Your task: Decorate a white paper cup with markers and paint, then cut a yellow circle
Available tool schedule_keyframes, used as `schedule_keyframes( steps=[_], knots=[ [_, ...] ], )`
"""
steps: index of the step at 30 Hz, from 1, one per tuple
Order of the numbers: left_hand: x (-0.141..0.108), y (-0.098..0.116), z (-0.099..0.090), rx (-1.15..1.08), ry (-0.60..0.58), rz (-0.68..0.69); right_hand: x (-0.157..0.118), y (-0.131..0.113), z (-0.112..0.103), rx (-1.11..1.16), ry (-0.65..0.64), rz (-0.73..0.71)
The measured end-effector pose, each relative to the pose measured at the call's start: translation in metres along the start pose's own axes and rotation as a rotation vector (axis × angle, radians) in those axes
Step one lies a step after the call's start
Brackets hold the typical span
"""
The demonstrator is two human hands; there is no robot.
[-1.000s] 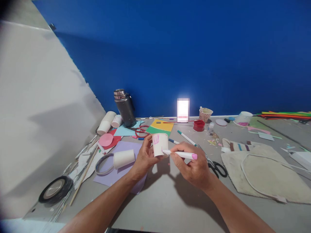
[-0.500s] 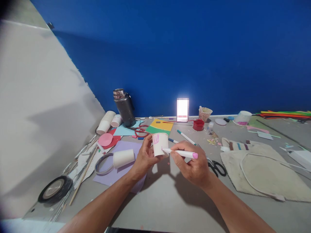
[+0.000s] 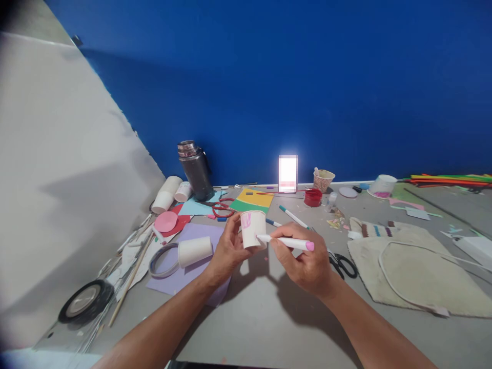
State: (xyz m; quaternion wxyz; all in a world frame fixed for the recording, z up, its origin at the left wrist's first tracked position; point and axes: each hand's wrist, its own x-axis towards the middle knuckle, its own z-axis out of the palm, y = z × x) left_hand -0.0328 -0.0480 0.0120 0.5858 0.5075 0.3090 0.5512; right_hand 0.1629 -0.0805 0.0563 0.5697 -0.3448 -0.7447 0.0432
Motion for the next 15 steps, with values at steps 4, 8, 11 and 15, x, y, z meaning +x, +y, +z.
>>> schedule_keyframes(
  steps=[4, 8, 11, 15],
  knots=[
    [0.0, -0.0011, 0.0008, -0.01, -0.024, 0.009, 0.0004, -0.0004, -0.0001, -0.022, 0.017, 0.003],
    [-0.0007, -0.0011, 0.0017, -0.011, -0.021, -0.007, 0.0018, -0.0021, 0.0, -0.028, 0.017, 0.001],
    [-0.0012, -0.0009, 0.0015, -0.023, -0.024, -0.024, 0.0023, -0.0021, -0.0001, -0.04, 0.013, 0.009],
    [-0.0016, 0.0001, 0.0009, -0.031, -0.02, -0.051, 0.0012, 0.0002, -0.0013, -0.049, 0.021, 0.015]
  ],
)
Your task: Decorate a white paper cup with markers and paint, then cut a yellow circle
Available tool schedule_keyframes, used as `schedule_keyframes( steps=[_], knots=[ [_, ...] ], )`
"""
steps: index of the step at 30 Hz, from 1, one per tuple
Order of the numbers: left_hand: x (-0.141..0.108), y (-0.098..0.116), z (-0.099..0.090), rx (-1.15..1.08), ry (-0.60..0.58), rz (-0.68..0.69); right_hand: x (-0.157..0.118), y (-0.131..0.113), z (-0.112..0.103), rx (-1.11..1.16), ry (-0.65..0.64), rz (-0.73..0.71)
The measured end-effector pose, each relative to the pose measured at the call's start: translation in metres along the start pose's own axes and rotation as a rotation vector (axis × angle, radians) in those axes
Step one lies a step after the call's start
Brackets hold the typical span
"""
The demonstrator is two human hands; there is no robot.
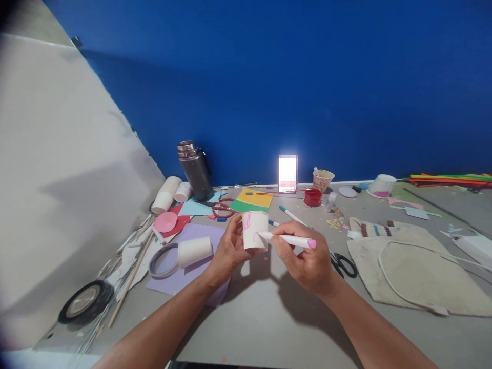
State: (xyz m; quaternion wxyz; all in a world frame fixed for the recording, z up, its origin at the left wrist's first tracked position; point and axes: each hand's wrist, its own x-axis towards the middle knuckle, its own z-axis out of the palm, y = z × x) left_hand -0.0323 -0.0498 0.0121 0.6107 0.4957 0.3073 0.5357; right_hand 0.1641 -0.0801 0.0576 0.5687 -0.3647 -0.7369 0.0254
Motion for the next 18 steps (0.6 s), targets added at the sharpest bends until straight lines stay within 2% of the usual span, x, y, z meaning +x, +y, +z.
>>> schedule_keyframes(
  steps=[18],
  knots=[
    [-0.0001, 0.0064, 0.0028, -0.071, -0.005, -0.055, -0.0014, 0.0029, -0.0042, 0.004, 0.015, -0.007]
  ],
)
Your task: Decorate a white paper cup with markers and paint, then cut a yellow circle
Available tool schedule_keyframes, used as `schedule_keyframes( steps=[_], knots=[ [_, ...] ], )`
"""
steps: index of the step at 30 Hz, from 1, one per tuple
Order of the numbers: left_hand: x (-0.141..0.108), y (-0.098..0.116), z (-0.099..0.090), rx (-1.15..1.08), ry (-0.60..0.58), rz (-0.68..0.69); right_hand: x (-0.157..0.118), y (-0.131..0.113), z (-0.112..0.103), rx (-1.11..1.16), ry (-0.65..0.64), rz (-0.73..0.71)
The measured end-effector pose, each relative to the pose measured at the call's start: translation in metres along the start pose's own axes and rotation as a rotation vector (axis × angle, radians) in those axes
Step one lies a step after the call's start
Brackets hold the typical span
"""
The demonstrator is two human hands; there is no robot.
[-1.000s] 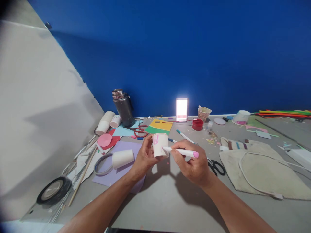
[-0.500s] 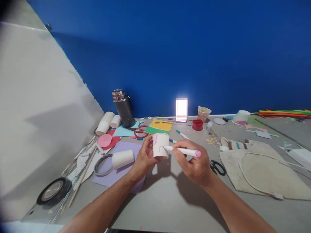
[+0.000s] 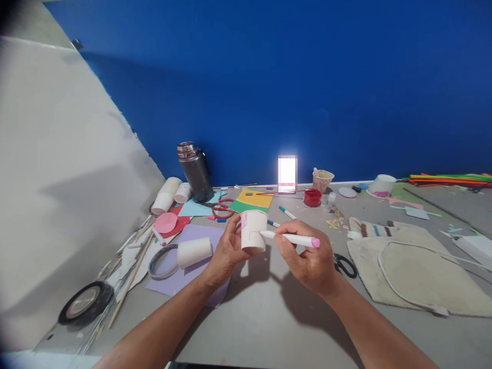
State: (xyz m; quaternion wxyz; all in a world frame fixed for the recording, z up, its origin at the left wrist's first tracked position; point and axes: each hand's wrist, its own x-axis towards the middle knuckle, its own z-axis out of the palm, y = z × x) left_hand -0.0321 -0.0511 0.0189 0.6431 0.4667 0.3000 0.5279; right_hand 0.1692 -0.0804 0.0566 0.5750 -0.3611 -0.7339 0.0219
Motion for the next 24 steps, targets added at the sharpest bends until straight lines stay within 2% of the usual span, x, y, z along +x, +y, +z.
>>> schedule_keyframes(
  steps=[12, 18, 24],
  knots=[
    [0.0006, -0.0006, -0.0009, 0.011, 0.034, 0.026, -0.0021, 0.0017, 0.0002, 0.045, -0.042, -0.03],
    [0.0007, -0.0004, -0.0005, 0.019, 0.023, 0.042, -0.0028, -0.0017, -0.0006, 0.07, 0.008, -0.029],
    [0.0014, -0.0036, -0.0022, 0.054, 0.026, 0.063, -0.0019, -0.0046, 0.0031, 0.104, -0.035, -0.054]
  ],
)
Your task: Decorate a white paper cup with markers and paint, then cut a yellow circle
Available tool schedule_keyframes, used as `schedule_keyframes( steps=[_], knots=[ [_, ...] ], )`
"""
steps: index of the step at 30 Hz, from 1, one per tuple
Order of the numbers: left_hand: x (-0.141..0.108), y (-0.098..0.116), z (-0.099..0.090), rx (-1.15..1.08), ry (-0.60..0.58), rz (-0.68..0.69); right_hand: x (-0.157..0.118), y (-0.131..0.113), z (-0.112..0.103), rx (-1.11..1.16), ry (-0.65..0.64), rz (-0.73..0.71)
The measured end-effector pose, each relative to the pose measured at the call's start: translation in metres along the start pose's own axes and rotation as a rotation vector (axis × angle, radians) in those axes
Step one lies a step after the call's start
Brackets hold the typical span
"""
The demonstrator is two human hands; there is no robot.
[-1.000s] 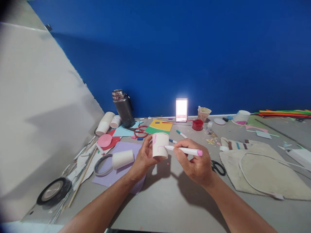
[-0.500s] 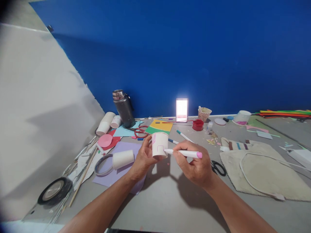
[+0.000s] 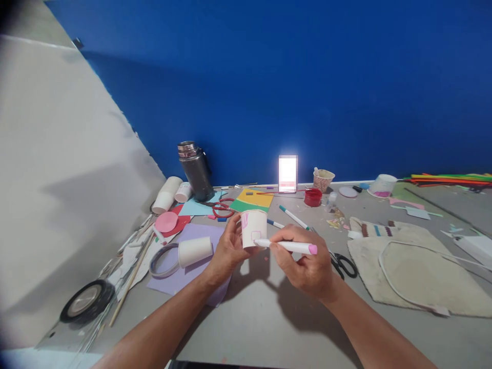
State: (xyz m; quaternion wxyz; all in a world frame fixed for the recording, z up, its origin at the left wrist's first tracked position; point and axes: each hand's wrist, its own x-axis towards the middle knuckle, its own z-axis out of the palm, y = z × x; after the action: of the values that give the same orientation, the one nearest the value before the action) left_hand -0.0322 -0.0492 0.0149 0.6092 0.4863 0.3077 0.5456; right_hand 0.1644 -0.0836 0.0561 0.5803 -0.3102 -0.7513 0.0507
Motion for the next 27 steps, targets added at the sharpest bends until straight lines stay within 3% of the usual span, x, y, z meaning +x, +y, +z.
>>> schedule_keyframes(
  steps=[9, 16, 27],
  knots=[
    [-0.0002, -0.0013, -0.0007, 0.0, -0.009, 0.011, 0.0011, -0.0028, 0.0012, -0.033, -0.025, 0.019],
    [-0.0005, 0.0019, 0.0, -0.039, -0.023, -0.018, 0.001, 0.0019, -0.003, -0.058, 0.026, 0.069],
    [-0.0018, 0.0, 0.0006, 0.053, -0.03, 0.019, 0.0013, -0.003, -0.0018, -0.035, 0.042, 0.068]
  ],
)
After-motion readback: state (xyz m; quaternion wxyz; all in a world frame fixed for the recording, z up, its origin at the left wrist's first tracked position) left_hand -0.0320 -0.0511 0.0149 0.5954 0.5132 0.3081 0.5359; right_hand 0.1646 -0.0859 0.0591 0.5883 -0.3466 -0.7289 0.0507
